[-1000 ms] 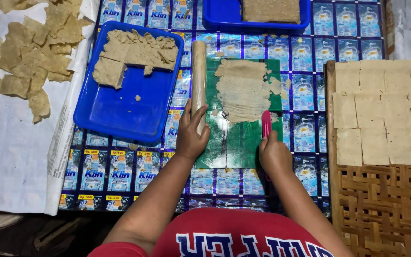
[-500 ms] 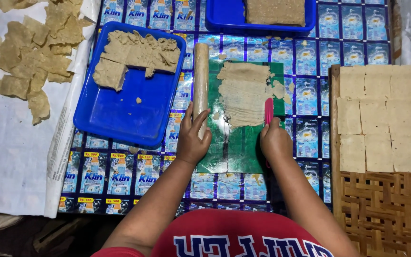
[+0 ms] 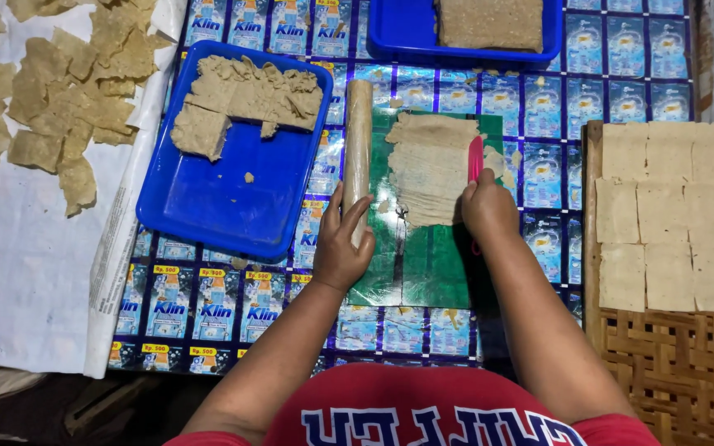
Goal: Flattening a dough paste with a rolling pin, cutting it into rectangular pieces using a small scraper, and arranging them on a woven tray.
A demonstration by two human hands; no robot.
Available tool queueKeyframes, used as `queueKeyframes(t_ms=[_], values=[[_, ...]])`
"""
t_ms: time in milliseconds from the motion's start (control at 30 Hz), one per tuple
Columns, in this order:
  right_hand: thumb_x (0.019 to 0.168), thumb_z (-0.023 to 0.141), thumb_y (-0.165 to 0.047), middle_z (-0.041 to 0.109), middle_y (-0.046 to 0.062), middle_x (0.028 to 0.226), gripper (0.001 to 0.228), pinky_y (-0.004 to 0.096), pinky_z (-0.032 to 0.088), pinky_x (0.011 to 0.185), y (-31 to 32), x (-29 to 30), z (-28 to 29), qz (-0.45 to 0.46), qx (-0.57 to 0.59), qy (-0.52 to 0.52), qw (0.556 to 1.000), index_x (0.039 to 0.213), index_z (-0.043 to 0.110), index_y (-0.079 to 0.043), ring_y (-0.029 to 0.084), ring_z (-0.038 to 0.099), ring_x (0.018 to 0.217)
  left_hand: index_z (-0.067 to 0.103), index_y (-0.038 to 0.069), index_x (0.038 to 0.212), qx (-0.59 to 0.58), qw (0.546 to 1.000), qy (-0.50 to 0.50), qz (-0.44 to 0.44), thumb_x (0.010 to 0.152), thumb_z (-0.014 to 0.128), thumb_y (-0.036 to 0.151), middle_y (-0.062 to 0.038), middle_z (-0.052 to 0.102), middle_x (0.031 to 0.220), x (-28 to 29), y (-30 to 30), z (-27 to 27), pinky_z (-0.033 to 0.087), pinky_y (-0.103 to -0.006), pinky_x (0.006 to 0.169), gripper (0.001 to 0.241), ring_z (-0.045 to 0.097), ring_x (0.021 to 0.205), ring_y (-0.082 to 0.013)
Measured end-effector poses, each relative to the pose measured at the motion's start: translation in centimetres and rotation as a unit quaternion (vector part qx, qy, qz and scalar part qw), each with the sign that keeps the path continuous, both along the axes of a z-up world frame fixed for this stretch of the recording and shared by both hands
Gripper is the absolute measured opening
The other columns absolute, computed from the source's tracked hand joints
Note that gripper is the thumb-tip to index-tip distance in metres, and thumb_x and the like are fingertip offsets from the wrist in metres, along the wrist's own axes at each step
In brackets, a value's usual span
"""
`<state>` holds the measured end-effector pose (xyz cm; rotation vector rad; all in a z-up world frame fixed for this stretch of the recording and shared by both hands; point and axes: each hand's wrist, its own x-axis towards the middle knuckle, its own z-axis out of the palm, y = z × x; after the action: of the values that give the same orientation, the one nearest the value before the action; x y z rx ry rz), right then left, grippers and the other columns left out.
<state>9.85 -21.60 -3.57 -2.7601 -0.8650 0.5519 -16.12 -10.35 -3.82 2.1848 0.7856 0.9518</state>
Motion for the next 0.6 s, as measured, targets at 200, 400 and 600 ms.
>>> queueKeyframes(t_ms=[200, 400, 600], values=[[0.105, 0.035, -0.035, 0.07, 0.036, 0.095, 0.038, 0.065, 0.054, 0.086, -1.5, -10.0, 5.0, -0.011, 0.007, 0.063, 0.998, 0.123, 0.048, -0.004, 0.057, 0.069, 0.099, 0.062, 0.027, 0.14, -0.015, 1.0, 0.005, -0.005, 0.087, 0.062, 0.014, -0.026, 0.042, 0.155, -0.4, -0.1, 0.0, 0.044, -0.0571, 0.11, 0.055, 0.048, 0.138, -0.0482], [0.104, 0.032, -0.037, 0.072, 0.035, 0.098, 0.04, 0.065, 0.054, 0.088, -2.6, -15.1, 4.0, 0.001, -0.021, 0.108, 0.994, 0.129, 0.044, -0.008, 0.056, 0.068, 0.102, 0.06, 0.026, 0.142, -0.017, 1.0, 0.007, -0.01, 0.088, 0.061, 0.014, -0.027, 0.041, 0.155, -0.4, -0.1, 0.4, 0.044, -0.0587, 0.11, 0.055, 0.047, 0.138, -0.0493], [0.105, 0.033, -0.037, 0.073, 0.03, 0.093, 0.032, 0.062, 0.056, 0.086, -2.9, -16.5, 1.5, -0.004, -0.039, 0.095, 0.995, 0.122, 0.044, -0.012, 0.053, 0.071, 0.097, 0.06, 0.026, 0.141, -0.006, 1.0, 0.002, -0.009, 0.087, 0.062, 0.015, -0.027, 0.042, 0.154, -0.5, 0.0, -0.2, 0.045, -0.0571, 0.109, 0.056, 0.048, 0.137, -0.0486]])
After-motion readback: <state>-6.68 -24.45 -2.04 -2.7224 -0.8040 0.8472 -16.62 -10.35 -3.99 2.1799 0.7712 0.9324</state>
